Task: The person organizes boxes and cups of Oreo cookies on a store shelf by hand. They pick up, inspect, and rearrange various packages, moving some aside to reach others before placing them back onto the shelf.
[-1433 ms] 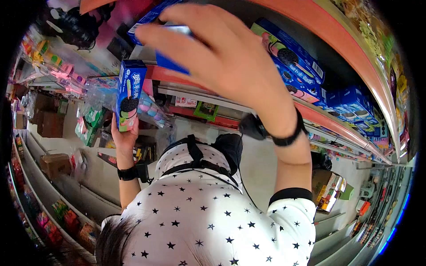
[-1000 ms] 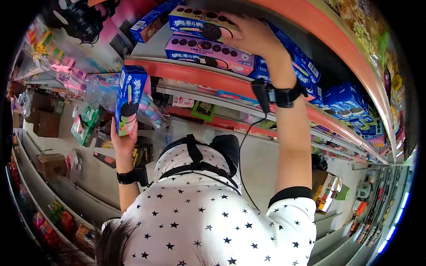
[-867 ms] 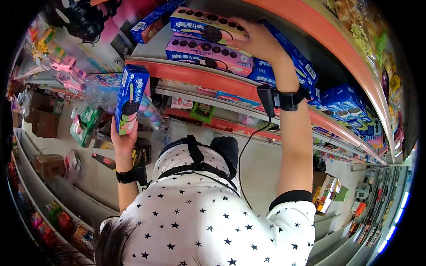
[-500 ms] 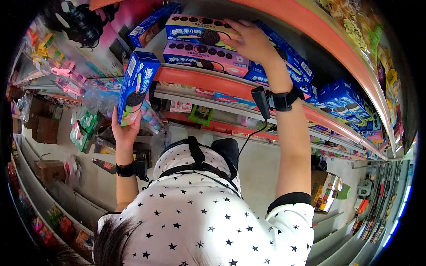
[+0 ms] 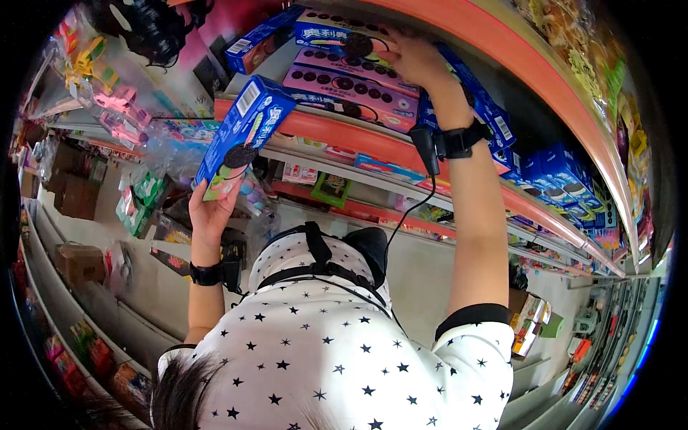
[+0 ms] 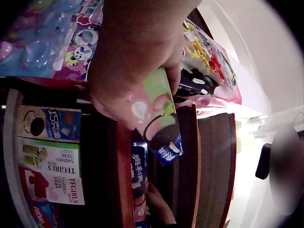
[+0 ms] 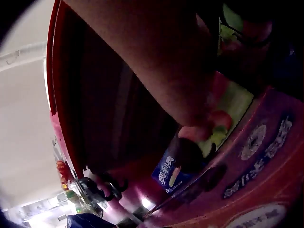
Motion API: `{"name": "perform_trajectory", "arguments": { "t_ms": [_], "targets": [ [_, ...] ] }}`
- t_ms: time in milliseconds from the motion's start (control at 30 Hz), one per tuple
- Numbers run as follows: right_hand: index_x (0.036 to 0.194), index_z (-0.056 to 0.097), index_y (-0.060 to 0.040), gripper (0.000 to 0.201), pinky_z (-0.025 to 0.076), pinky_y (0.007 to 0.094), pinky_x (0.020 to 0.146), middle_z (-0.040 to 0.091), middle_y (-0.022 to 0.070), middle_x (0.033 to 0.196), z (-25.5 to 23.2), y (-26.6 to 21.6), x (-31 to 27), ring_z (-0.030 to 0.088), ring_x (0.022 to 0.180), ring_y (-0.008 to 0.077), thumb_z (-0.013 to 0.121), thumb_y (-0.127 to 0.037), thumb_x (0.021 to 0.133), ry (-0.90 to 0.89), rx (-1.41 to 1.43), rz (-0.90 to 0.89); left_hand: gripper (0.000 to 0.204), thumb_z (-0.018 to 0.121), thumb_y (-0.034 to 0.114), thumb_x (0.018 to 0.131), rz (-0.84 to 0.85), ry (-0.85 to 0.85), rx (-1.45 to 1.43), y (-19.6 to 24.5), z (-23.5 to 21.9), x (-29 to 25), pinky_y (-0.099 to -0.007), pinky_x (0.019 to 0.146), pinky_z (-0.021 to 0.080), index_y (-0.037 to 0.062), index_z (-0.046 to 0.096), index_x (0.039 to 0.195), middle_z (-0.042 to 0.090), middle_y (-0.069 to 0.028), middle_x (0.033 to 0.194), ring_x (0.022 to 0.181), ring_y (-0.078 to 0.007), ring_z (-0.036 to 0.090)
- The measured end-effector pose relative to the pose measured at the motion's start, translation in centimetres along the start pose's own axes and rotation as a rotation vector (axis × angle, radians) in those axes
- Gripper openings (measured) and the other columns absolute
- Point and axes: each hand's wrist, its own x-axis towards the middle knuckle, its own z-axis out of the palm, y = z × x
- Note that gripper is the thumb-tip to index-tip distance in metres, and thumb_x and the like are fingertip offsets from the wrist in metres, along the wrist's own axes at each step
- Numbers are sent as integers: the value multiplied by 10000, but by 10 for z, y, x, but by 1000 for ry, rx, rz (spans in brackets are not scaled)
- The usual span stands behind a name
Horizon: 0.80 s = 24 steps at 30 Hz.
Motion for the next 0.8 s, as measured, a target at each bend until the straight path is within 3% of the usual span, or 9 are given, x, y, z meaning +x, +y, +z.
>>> {"name": "perform_trajectory", "arguments": {
  "t_ms": [267, 333, 467, 567, 633, 667, 733, 800],
  "targets": [
    [1362, 398, -157, 596, 381, 435, 986, 451, 200, 1321, -3, 4, 5, 427, 1217, 376, 617, -356, 845, -55, 23, 10, 504, 578, 190, 855, -16, -41, -40, 0, 6, 7, -478, 1043, 367, -46, 412, 1268, 466, -216, 1291, 1207, -375, 452],
    [1361, 395, -134, 605, 387, 436, 978, 453, 212, 1310, -4, 4, 0, 430, 1211, 379, 622, -347, 842, 53, 15, -74, 523, 567, 234, 860, -49, -22, -81, 3, 11, 11, -476, 1049, 361, -40, 401, 1274, 464, -210, 1295, 1223, -363, 437],
    [1362, 387, -106, 620, 385, 418, 982, 463, 218, 1294, -19, -16, -13, 431, 1205, 385, 622, -349, 842, 203, -12, -73, 546, 554, 276, 865, -110, -55, -84, 10, 20, 24, -466, 1048, 366, -40, 393, 1280, 461, -206, 1299, 1219, -354, 444],
    [1352, 386, -76, 621, 394, 386, 994, 525, 177, 1244, -40, -62, -34, 497, 1169, 319, 634, -336, 845, 308, 147, -18, 571, 544, 310, 872, -67, -37, -34, 5, 47, 33, -451, 1043, 374, -38, 381, 1295, 456, -208, 1305, 1207, -350, 457],
    [1321, 403, -42, 575, 414, 330, 955, 561, 123, 1189, -46, -99, -53, 529, 1127, 214, 648, -279, 858, 43, 1049, 288, 589, 536, 334, 877, -168, -86, -121, -3, 67, 41, -437, 1039, 377, -38, 375, 1305, 448, -218, 1312, 1211, -351, 452],
    [1321, 403, -42, 575, 414, 330, 955, 561, 123, 1189, -43, -115, -60, 529, 1127, 214, 648, -279, 858, 42, 1049, 289, 589, 536, 334, 877, -168, -85, -122, -9, 73, 46, -437, 1039, 377, -38, 375, 1305, 448, -218, 1312, 1211, -351, 452],
    [1263, 431, -8, 499, 424, 294, 925, 582, 80, 1120, -35, -141, -71, 528, 1077, 136, 653, -208, 863, -27, 1469, 252, 589, 522, 348, 886, -365, -141, -121, -23, 86, 55, -432, 1032, 378, -41, 379, 1304, 457, -218, 1303, 1215, -346, 444],
    [1246, 436, -6, 471, 425, 294, 923, 584, 73, 1112, -39, -150, -72, 534, 1062, 134, 649, -179, 863, -29, 1515, 327, 567, 531, 331, 886, -454, -154, -109, -41, 102, 57, -427, 1015, 390, -40, 391, 1292, 469, -212, 1290, 1198, -345, 457]
  ]
}}
